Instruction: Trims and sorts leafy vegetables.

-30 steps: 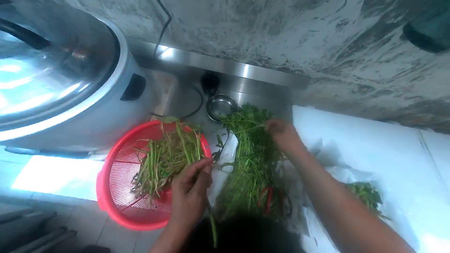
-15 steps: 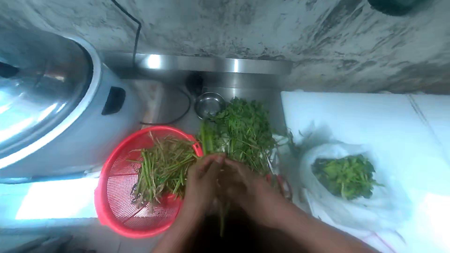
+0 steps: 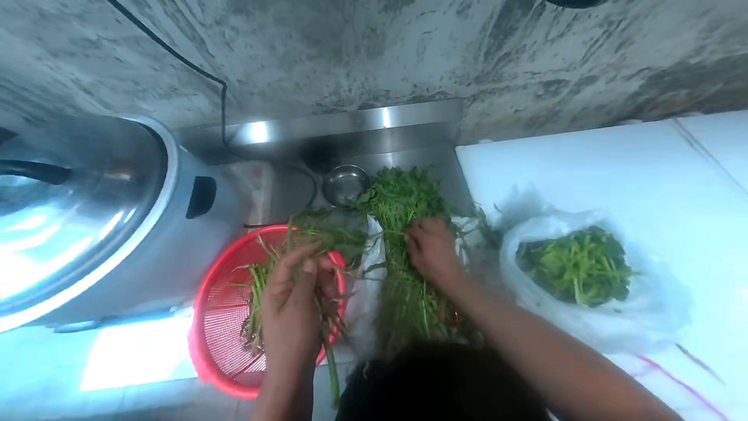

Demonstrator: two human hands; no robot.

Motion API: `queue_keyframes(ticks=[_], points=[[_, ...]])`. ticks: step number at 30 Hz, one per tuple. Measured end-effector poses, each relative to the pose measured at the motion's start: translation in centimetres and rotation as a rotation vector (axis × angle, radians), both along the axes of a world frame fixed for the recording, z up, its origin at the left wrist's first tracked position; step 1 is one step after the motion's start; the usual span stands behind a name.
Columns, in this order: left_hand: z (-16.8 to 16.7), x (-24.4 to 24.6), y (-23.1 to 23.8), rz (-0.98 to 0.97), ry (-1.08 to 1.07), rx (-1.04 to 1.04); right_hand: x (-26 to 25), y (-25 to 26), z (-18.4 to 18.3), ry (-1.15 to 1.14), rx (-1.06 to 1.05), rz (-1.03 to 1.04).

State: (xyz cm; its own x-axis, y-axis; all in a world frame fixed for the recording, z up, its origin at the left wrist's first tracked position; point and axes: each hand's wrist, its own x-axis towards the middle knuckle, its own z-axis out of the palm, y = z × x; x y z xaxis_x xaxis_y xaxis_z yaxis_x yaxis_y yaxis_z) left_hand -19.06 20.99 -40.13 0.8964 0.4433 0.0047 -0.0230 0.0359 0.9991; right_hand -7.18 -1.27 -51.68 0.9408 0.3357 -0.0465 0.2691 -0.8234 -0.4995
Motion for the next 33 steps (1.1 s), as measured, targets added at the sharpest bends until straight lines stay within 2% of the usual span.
queue_keyframes(ticks=[3,6,9,14,19,21,23,25,28,30,32,33], points=[[-0.1,-0.7,1.5,0.067,-0.038,0.012,-0.8,-1.9,4.4,0.139,0.154,-0.227],[0.3,-0.7,2.5,0.119,-0.092,-0.038,-0.1,-4.6,5.9,0.275,0.396,-0.509],[1.0,-0.4,3.0,0.161,-0.116,-0.073,0.2,-6.0,7.6,0.327,0.688,-0.703],[2.4,0.1,4.3,0.162,-0.104,-0.144,1.3,-8.4,10.2,0.298,0.996,-0.884],[2.7,0.1,3.5,0.131,-0.038,-0.146,0.6,-7.6,13.6,0.177,1.131,-0.943],[2.8,0.2,2.5,0.095,-0.018,-0.150,-0.2,-6.4,14.6,0.101,1.160,-0.886],[2.9,0.2,1.1,0.036,0.009,-0.175,-1.6,-4.8,15.3,0.035,1.137,-0.700],[2.8,0.3,-0.6,-0.056,0.047,-0.204,-4.1,-2.6,15.7,0.003,0.994,-0.441],[2.6,0.6,-2.9,-0.194,0.112,-0.208,-8.2,1.5,15.5,-0.105,0.663,-0.103],[2.9,0.7,-4.0,-0.215,0.160,-0.144,-10.2,2.9,14.5,-0.005,0.557,0.172],[3.2,0.8,-4.2,-0.205,0.210,-0.043,-10.7,1.7,13.5,0.216,0.460,0.465],[3.2,1.0,-4.0,-0.184,0.210,-0.009,-10.7,0.4,12.7,0.291,0.415,0.521]])
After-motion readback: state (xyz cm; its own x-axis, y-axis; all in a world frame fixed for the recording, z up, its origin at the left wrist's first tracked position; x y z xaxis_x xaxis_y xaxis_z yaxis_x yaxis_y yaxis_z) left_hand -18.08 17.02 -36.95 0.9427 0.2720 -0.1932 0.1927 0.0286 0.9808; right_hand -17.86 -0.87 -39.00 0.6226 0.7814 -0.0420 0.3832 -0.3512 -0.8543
